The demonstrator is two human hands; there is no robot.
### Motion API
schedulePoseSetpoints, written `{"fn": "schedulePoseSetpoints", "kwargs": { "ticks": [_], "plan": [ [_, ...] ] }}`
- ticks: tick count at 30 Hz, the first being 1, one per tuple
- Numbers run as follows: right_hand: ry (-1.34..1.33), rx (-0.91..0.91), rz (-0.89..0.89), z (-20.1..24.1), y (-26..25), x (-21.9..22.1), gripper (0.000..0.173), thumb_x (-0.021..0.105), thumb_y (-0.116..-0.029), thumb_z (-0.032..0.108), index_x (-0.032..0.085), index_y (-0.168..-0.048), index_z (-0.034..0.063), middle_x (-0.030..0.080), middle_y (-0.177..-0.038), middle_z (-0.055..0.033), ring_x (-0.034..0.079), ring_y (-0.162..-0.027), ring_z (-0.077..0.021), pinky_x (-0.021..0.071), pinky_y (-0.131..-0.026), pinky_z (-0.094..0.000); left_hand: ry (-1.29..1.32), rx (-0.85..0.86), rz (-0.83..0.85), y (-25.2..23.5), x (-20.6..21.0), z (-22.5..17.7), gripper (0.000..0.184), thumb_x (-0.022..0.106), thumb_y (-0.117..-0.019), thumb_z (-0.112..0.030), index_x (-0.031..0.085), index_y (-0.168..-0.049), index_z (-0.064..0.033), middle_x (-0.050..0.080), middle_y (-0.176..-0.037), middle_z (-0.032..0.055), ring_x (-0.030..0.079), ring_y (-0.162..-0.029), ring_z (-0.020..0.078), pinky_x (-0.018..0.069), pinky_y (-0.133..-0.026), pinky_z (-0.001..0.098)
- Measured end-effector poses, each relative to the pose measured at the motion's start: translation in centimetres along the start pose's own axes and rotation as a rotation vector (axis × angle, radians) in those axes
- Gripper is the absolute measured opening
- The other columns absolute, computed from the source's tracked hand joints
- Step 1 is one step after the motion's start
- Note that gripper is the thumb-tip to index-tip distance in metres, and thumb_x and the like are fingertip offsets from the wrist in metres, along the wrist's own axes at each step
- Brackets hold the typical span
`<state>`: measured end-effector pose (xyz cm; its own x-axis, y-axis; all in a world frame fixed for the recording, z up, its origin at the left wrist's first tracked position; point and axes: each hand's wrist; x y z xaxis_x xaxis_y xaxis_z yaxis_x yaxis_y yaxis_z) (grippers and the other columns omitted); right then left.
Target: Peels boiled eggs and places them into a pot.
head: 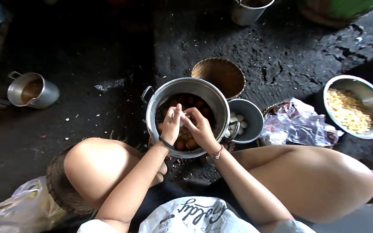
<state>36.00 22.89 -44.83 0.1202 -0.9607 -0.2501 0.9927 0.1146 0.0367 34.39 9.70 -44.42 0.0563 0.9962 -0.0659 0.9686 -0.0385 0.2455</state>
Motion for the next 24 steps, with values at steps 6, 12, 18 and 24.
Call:
{"fn": "schedulePoseSetpoints", "kwargs": {
  "ticks": [6,12,18,24],
  "plan": [
    [-0.016,-0.008,-0.005,0.13,0.02,-0.01,0.023,0.047,-0.1080,0.018,0.060,-0.121,0.0034,0.068,-0.092,-0.0079,0.069,-0.071,-0.0125,0.0621,-0.066,-0.0311,0.007,-0.020,0.000,0.08,-0.22,-0.38,0.050,0.035,-0.1077,-0.055,0.059,-0.113,-0.0121,0.059,-0.092,0.0009,0.058,-0.085,0.0074,0.0495,-0.079,0.0285],
    [0.014,-0.023,-0.027,0.17,0.15,0.08,0.024,0.048,-0.1043,0.013,0.059,-0.123,0.0027,0.068,-0.093,-0.0082,0.068,-0.073,-0.0122,0.0601,-0.067,-0.0301,0.000,-0.019,0.001,0.04,-0.39,-0.16,0.056,0.032,-0.1069,-0.059,0.061,-0.117,-0.0111,0.063,-0.099,0.0019,0.060,-0.090,0.0081,0.0508,-0.083,0.0307],
    [-0.035,-0.029,0.023,0.15,-0.01,-0.29,0.023,0.052,-0.1052,0.017,0.060,-0.122,0.0037,0.069,-0.092,-0.0071,0.070,-0.072,-0.0125,0.0620,-0.068,-0.0307,0.028,-0.014,-0.002,0.00,-0.36,-0.26,0.053,0.033,-0.1071,-0.058,0.060,-0.113,-0.0118,0.061,-0.092,0.0003,0.059,-0.084,0.0065,0.0504,-0.077,0.0275],
    [0.073,-0.072,-0.023,0.04,0.12,0.00,0.025,0.049,-0.1017,0.011,0.061,-0.122,0.0025,0.068,-0.094,-0.0082,0.068,-0.076,-0.0120,0.0591,-0.069,-0.0301,0.029,-0.028,-0.001,0.01,-0.43,-0.22,0.056,0.031,-0.1074,-0.058,0.061,-0.114,-0.0113,0.061,-0.094,0.0016,0.059,-0.085,0.0077,0.0511,-0.077,0.0288]
  ]
}}
Point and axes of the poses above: each hand's wrist, its own y-axis away from the middle knuckle, its own x-axis out of the palm, z = x × y
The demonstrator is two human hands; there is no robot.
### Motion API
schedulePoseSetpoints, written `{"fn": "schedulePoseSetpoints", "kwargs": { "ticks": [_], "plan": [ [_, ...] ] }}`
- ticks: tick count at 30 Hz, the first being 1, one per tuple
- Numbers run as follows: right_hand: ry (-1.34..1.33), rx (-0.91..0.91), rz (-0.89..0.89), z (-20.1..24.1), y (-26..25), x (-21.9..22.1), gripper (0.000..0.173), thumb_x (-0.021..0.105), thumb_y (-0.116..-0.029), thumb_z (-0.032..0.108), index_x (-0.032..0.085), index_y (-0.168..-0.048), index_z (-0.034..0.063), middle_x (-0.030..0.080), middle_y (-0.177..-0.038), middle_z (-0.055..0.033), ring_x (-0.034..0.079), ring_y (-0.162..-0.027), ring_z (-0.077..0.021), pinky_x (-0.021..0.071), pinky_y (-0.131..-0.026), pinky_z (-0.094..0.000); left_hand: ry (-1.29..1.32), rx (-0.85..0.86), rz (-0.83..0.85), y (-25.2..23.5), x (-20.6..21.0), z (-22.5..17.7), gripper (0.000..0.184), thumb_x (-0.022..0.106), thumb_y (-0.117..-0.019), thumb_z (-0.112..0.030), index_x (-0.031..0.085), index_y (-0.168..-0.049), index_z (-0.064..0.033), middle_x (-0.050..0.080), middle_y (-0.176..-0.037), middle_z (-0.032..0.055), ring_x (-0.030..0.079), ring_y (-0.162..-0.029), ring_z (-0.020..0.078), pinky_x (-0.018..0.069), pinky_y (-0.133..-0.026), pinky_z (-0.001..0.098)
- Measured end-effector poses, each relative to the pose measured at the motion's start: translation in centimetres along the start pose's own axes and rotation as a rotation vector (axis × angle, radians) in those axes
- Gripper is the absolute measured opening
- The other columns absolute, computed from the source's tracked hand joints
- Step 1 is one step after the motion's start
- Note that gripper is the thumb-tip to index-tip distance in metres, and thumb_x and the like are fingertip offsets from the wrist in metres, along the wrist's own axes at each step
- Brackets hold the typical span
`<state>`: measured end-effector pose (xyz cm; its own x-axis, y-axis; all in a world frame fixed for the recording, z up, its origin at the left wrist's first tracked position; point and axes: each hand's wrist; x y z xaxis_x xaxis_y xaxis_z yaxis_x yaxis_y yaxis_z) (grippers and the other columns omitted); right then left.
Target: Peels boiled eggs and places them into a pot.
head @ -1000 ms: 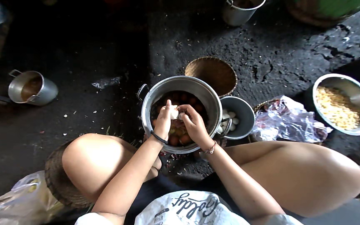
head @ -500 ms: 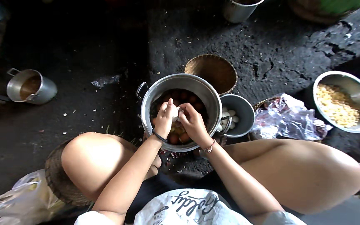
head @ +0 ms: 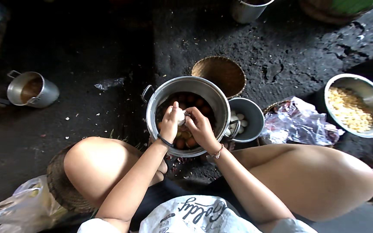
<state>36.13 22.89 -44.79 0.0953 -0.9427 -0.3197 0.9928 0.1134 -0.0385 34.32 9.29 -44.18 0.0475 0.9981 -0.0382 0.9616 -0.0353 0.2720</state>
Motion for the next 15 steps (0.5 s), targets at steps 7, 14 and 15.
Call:
{"fn": "schedulePoseSetpoints", "kwargs": {
  "ticks": [7,14,15],
  "plan": [
    [-0.008,-0.024,-0.027,-0.02,-0.10,-0.20,0.024,0.056,-0.1053,0.021,0.060,-0.122,0.0037,0.070,-0.097,-0.0077,0.070,-0.077,-0.0119,0.0610,-0.070,-0.0298,0.001,-0.011,0.011,-0.03,-0.37,0.29,0.063,0.032,-0.1041,-0.066,0.068,-0.117,-0.0157,0.068,-0.102,0.0011,0.064,-0.089,0.0092,0.0545,-0.079,0.0318],
    [0.082,-0.089,-0.038,0.05,0.00,-0.01,0.027,0.065,-0.1014,0.022,0.062,-0.121,0.0027,0.071,-0.098,-0.0083,0.071,-0.084,-0.0111,0.0609,-0.077,-0.0292,0.031,0.015,0.020,0.19,0.04,0.19,0.042,0.047,-0.1042,-0.056,0.062,-0.108,-0.0162,0.061,-0.092,-0.0016,0.058,-0.081,0.0058,0.0495,-0.072,0.0256],
    [0.090,-0.093,-0.039,0.08,0.00,0.02,0.026,0.065,-0.1017,0.020,0.062,-0.120,0.0022,0.071,-0.098,-0.0088,0.071,-0.083,-0.0116,0.0615,-0.076,-0.0293,0.032,0.017,0.024,0.18,-0.04,0.23,0.042,0.047,-0.1045,-0.055,0.062,-0.109,-0.0155,0.062,-0.093,-0.0008,0.058,-0.083,0.0065,0.0495,-0.074,0.0269]
  ]
}}
Point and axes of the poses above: each hand's wrist, its own y-axis away from the middle knuckle, its own x-axis out of the palm, z = x × y
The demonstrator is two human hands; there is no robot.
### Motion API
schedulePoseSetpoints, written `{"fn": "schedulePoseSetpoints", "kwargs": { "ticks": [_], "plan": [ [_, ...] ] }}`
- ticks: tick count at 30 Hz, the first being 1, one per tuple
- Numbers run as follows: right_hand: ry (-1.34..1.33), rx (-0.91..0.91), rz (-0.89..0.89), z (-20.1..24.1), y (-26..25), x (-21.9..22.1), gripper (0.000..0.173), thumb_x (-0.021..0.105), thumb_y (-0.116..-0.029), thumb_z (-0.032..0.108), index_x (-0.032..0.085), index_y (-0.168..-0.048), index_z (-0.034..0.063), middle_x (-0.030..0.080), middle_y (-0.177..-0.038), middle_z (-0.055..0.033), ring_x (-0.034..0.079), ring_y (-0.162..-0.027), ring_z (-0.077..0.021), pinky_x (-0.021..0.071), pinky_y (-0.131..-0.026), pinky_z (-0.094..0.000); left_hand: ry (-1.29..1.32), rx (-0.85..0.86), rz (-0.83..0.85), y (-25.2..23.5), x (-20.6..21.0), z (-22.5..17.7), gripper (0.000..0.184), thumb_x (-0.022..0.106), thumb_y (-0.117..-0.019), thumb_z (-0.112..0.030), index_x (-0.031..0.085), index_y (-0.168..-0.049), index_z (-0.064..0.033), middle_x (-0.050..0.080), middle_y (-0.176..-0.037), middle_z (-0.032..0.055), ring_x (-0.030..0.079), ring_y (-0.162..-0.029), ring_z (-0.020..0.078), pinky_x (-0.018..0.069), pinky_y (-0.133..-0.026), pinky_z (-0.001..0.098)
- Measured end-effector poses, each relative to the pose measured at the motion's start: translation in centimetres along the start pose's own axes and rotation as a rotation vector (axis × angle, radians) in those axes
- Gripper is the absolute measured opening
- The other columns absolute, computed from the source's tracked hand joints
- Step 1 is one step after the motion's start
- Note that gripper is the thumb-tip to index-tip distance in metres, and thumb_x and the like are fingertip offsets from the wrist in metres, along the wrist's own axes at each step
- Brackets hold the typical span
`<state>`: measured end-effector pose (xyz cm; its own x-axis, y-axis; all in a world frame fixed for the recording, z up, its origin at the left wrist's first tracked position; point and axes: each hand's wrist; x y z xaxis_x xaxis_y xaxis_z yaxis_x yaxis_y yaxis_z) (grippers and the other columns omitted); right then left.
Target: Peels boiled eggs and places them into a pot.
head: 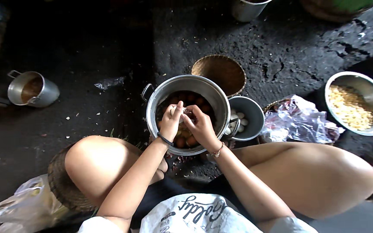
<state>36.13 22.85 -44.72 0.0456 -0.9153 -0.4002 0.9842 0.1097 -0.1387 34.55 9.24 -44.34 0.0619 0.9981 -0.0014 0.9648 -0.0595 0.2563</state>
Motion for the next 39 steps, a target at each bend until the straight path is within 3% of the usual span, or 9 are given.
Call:
{"fn": "schedulePoseSetpoints", "kwargs": {
  "ticks": [6,12,17,19,29,32,35,37,39],
  "plan": [
    [0.077,-0.063,-0.053,0.1,0.2,0.3,0.017,0.058,-0.0983,0.003,0.063,-0.115,-0.0005,0.067,-0.091,-0.0106,0.065,-0.075,-0.0136,0.0567,-0.068,-0.0288,-0.003,-0.015,-0.018,0.2,0.3,-0.3,0.039,0.047,-0.1063,-0.049,0.063,-0.108,-0.0134,0.061,-0.091,-0.0005,0.057,-0.082,0.0062,0.0487,-0.076,0.0262],
    [0.072,-0.053,-0.061,0.2,0.1,0.2,0.024,0.067,-0.0995,0.019,0.064,-0.115,0.0010,0.072,-0.096,-0.0092,0.070,-0.085,-0.0114,0.0598,-0.077,-0.0282,-0.043,0.007,-0.014,0.2,0.2,-0.2,0.044,0.044,-0.1060,-0.054,0.063,-0.111,-0.0144,0.063,-0.095,-0.0007,0.059,-0.084,0.0062,0.0496,-0.075,0.0264],
    [0.081,-0.036,-0.059,0.3,0.3,0.4,0.016,0.061,-0.0984,0.008,0.064,-0.112,0.0005,0.068,-0.089,-0.0095,0.066,-0.074,-0.0131,0.0579,-0.067,-0.0294,-0.074,-0.006,-0.027,0.5,0.4,-0.1,0.043,0.046,-0.1060,-0.051,0.061,-0.117,-0.0119,0.062,-0.096,0.0023,0.058,-0.084,0.0087,0.0503,-0.077,0.0308],
    [0.090,-0.042,-0.056,0.3,0.4,0.4,0.016,0.062,-0.0973,0.006,0.064,-0.112,0.0006,0.068,-0.089,-0.0095,0.066,-0.074,-0.0129,0.0582,-0.067,-0.0291,-0.094,-0.005,-0.032,0.6,0.5,-0.1,0.043,0.046,-0.1059,-0.052,0.061,-0.115,-0.0129,0.061,-0.092,0.0015,0.058,-0.079,0.0079,0.0498,-0.073,0.0289],
    [0.103,-0.049,-0.088,0.3,0.5,0.5,0.018,0.065,-0.0901,-0.002,0.063,-0.108,0.0007,0.067,-0.087,-0.0091,0.066,-0.075,-0.0140,0.0575,-0.069,-0.0298,-0.055,0.007,-0.005,0.4,0.3,0.0,0.043,0.043,-0.1070,-0.051,0.062,-0.108,-0.0131,0.060,-0.090,-0.0010,0.056,-0.080,0.0052,0.0482,-0.073,0.0252],
    [0.008,0.066,-0.064,0.3,0.4,0.3,0.017,0.063,-0.0952,0.001,0.063,-0.113,0.0002,0.068,-0.091,-0.0107,0.067,-0.077,-0.0146,0.0578,-0.070,-0.0316,-0.014,-0.031,0.015,0.5,0.3,-0.2,0.052,0.039,-0.1062,-0.057,0.063,-0.115,-0.0127,0.065,-0.100,0.0003,0.061,-0.090,0.0068,0.0514,-0.082,0.0290],
    [-0.223,0.247,-0.040,0.1,0.1,-0.1,0.018,0.051,-0.1019,0.006,0.064,-0.113,0.0011,0.066,-0.086,-0.0083,0.065,-0.069,-0.0126,0.0571,-0.064,-0.0298,0.069,-0.095,0.030,0.3,0.0,-0.3,0.060,0.035,-0.1052,-0.062,0.062,-0.125,-0.0123,0.066,-0.106,0.0021,0.062,-0.097,0.0096,0.0524,-0.087,0.0324],
    [-0.298,0.283,-0.046,-0.2,0.0,-0.4,0.021,0.046,-0.1046,0.007,0.064,-0.113,0.0013,0.068,-0.088,-0.0090,0.066,-0.070,-0.0138,0.0588,-0.065,-0.0307,0.157,-0.142,0.023,0.1,0.0,-0.3,0.060,0.034,-0.1051,-0.063,0.059,-0.126,-0.0125,0.063,-0.100,0.0004,0.060,-0.090,0.0080,0.0523,-0.081,0.0283],
    [-0.225,0.239,-0.033,-0.2,-0.2,-0.7,0.023,0.045,-0.1069,0.009,0.065,-0.117,0.0017,0.069,-0.096,-0.0090,0.066,-0.078,-0.0129,0.0568,-0.071,-0.0303,0.237,-0.175,0.007,-0.1,0.0,-0.2,0.058,0.034,-0.1050,-0.063,0.061,-0.118,-0.0134,0.062,-0.094,-0.0011,0.060,-0.085,0.0074,0.0523,-0.075,0.0258]
  ]
}}
Point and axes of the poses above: each hand's wrist, its own y-axis away from the middle knuckle, its own x-axis out of the palm, z = x × y
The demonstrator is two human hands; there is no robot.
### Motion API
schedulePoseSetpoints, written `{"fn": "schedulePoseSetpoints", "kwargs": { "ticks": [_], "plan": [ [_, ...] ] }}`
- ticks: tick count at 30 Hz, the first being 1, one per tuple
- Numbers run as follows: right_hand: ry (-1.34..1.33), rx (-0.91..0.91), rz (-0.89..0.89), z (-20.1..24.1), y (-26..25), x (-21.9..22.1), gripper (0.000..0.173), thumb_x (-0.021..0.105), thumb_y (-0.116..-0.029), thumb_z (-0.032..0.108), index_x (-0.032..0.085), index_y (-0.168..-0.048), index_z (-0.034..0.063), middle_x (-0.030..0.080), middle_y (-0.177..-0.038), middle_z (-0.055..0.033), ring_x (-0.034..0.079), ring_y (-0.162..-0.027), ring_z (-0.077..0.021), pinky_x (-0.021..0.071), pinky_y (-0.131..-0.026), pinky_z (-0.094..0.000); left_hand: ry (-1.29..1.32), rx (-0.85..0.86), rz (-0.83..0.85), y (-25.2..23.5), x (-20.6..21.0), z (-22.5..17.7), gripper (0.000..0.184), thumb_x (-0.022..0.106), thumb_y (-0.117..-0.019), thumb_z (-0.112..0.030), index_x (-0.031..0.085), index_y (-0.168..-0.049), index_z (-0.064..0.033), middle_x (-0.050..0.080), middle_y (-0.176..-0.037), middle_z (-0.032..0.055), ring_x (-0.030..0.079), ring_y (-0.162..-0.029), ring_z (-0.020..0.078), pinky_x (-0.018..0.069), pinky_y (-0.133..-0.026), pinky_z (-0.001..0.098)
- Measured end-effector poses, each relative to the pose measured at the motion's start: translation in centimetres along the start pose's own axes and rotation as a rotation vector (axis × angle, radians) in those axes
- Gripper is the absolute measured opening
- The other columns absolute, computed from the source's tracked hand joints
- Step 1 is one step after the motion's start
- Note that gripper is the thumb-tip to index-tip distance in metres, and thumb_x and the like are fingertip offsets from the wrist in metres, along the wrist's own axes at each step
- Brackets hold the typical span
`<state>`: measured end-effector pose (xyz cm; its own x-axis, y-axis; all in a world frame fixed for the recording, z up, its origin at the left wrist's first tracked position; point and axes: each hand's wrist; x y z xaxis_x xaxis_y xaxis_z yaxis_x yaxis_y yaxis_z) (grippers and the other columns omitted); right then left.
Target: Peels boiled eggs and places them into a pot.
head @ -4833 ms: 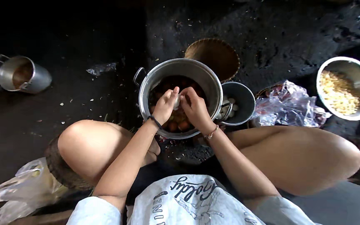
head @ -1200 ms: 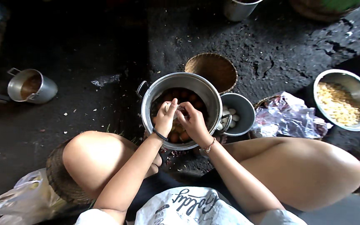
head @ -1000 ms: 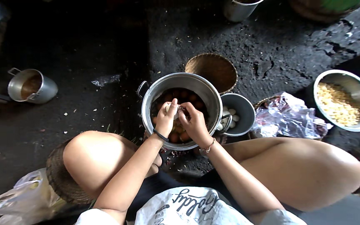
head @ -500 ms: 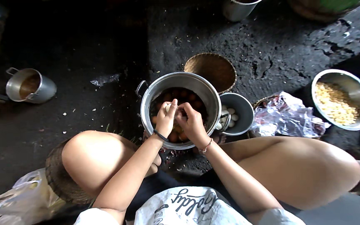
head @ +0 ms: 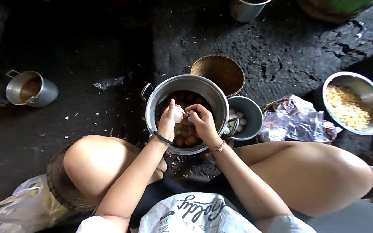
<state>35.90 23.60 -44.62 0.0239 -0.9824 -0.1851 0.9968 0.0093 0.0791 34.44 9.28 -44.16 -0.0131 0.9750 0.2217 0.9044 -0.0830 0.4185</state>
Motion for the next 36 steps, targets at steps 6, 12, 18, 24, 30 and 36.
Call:
{"fn": "schedulePoseSetpoints", "kwargs": {
  "ticks": [6,12,18,24,30,36],
  "plan": [
    [0.202,-0.206,0.067,0.6,-0.1,0.0,0.036,0.067,-0.0995,0.026,0.062,-0.127,0.0036,0.068,-0.111,-0.0111,0.067,-0.094,-0.0150,0.0583,-0.084,-0.0332,-0.130,0.071,-0.018,-0.1,-0.3,0.8,0.060,0.035,-0.1033,-0.066,0.061,-0.124,-0.0163,0.062,-0.100,-0.0016,0.059,-0.088,0.0052,0.0520,-0.077,0.0266],
    [0.252,-0.270,0.067,0.6,0.0,0.5,0.030,0.066,-0.1004,0.020,0.065,-0.124,0.0011,0.069,-0.109,-0.0118,0.068,-0.096,-0.0153,0.0577,-0.087,-0.0313,-0.101,-0.031,-0.038,0.1,-0.1,0.1,0.062,0.047,-0.0993,-0.067,0.058,-0.128,-0.0135,0.061,-0.105,0.0020,0.059,-0.089,0.0092,0.0529,-0.077,0.0302],
    [0.267,-0.268,-0.003,0.3,0.4,1.1,0.025,0.064,-0.0983,0.011,0.067,-0.121,0.0013,0.069,-0.109,-0.0121,0.068,-0.095,-0.0155,0.0579,-0.085,-0.0306,-0.061,-0.030,-0.018,-0.2,-0.2,0.4,0.055,0.045,-0.1007,-0.066,0.060,-0.115,-0.0149,0.058,-0.093,-0.0014,0.058,-0.080,0.0076,0.0524,-0.071,0.0278],
    [0.212,-0.258,0.030,0.2,0.4,0.9,0.028,0.056,-0.1033,0.019,0.067,-0.123,0.0032,0.070,-0.109,-0.0096,0.068,-0.092,-0.0124,0.0586,-0.082,-0.0296,0.035,-0.058,-0.027,-0.1,0.0,-0.1,0.052,0.039,-0.1027,-0.065,0.059,-0.104,-0.0174,0.056,-0.083,-0.0040,0.057,-0.073,0.0056,0.0521,-0.066,0.0244],
    [0.236,-0.277,0.040,0.2,0.7,1.6,0.036,0.071,-0.0949,0.015,0.063,-0.127,0.0018,0.071,-0.112,-0.0113,0.070,-0.098,-0.0142,0.0597,-0.088,-0.0314,0.056,-0.108,-0.035,0.0,-0.3,0.0,0.059,0.039,-0.0990,-0.072,0.061,-0.110,-0.0179,0.059,-0.087,-0.0025,0.059,-0.076,0.0072,0.0517,-0.066,0.0265],
    [0.247,-0.271,0.033,0.3,0.9,1.9,0.035,0.064,-0.0949,0.011,0.062,-0.128,0.0014,0.070,-0.114,-0.0124,0.070,-0.099,-0.0146,0.0593,-0.088,-0.0317,0.110,-0.114,-0.020,0.0,-0.2,-0.2,0.058,0.037,-0.0998,-0.071,0.061,-0.106,-0.0180,0.059,-0.083,-0.0031,0.059,-0.074,0.0071,0.0526,-0.065,0.0265]
  ]
}}
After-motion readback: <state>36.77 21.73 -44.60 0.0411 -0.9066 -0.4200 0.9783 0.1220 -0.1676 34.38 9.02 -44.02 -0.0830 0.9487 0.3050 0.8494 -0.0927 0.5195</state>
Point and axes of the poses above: each hand's wrist, its own y-axis away from the middle knuckle, its own x-axis out of the palm, z = x × y
